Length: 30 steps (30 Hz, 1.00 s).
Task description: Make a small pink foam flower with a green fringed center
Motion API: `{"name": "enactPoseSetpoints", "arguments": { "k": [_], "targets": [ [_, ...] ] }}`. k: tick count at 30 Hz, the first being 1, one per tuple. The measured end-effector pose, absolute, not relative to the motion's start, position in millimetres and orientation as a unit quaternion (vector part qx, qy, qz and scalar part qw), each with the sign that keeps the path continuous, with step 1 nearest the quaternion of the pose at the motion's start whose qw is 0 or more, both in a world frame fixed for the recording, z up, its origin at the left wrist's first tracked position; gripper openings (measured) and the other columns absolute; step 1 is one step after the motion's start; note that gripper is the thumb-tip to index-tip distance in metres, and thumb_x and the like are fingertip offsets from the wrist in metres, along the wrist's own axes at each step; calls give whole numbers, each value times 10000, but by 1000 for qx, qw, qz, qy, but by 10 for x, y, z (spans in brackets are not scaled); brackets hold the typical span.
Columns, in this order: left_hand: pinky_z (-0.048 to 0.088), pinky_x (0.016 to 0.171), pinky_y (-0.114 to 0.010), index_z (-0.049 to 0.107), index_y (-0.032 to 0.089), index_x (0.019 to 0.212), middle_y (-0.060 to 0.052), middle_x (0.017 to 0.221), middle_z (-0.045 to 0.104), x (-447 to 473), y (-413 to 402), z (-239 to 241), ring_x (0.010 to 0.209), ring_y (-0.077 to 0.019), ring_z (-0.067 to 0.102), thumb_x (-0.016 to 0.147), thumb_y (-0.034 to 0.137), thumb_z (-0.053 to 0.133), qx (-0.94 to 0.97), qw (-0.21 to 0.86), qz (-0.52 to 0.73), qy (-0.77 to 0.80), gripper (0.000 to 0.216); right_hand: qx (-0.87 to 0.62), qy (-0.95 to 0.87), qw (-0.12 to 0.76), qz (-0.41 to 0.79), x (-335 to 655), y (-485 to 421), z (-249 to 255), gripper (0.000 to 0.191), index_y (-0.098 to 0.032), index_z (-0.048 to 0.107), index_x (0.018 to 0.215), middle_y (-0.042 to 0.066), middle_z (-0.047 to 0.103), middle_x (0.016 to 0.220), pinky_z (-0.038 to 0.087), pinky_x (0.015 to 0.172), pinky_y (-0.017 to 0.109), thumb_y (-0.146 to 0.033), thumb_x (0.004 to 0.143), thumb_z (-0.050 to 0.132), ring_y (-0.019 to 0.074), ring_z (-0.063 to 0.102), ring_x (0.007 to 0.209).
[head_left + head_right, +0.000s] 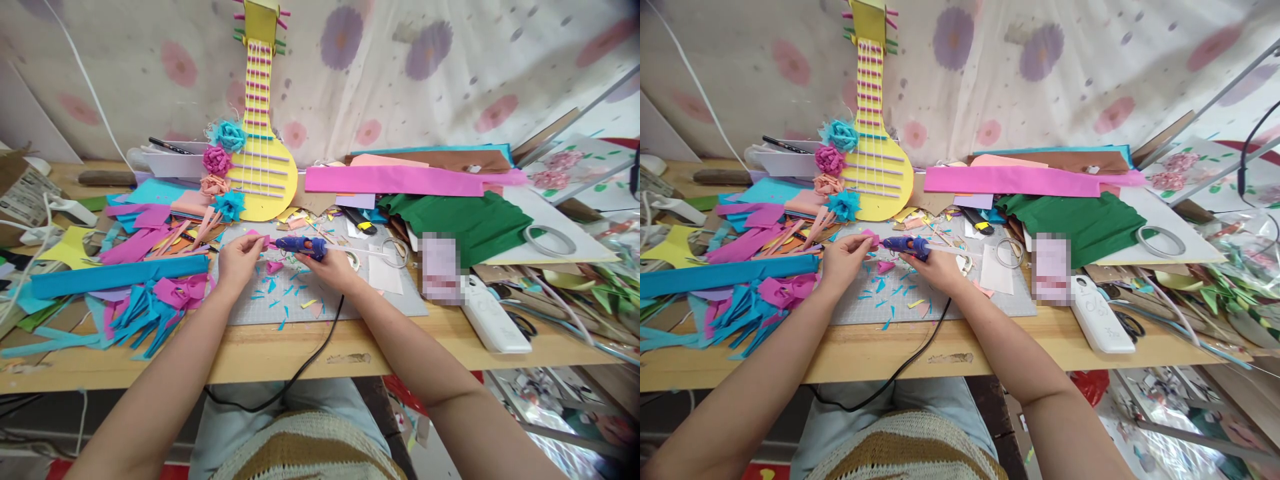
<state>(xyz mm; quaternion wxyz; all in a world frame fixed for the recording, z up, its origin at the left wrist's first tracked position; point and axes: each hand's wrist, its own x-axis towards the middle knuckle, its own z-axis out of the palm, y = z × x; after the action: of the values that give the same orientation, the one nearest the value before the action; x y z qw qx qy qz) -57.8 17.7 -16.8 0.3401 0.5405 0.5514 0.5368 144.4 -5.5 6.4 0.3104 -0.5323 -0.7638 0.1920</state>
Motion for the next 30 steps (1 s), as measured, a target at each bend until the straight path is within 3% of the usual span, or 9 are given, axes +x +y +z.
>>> {"name": "enactPoseSetpoints", "arguments": {
  "k": [12,24,30],
  "targets": [
    [524,617,-275,692,158,830,-58,717,706,-564,170,-167,691,-191,675,697,393,624,547,343,532,548,278,-525,-752,359,171,1443,-56,68,381,-198,652,937,34,655,770,414,651,265,-514,796,491,187,591,783],
    [519,604,-271,692,153,846,-61,734,707,-560,156,-155,680,-183,670,702,404,622,550,349,532,541,298,-549,-753,316,178,1419,-57,63,404,-200,650,889,40,652,775,400,618,269,-545,798,462,177,582,712],
    [519,611,-274,692,151,822,-62,723,706,-561,162,-166,676,-188,671,697,406,626,551,340,532,545,291,-550,-739,352,166,1450,-44,59,404,-197,645,934,37,658,794,406,634,260,-538,787,486,181,590,755]
  ]
}}
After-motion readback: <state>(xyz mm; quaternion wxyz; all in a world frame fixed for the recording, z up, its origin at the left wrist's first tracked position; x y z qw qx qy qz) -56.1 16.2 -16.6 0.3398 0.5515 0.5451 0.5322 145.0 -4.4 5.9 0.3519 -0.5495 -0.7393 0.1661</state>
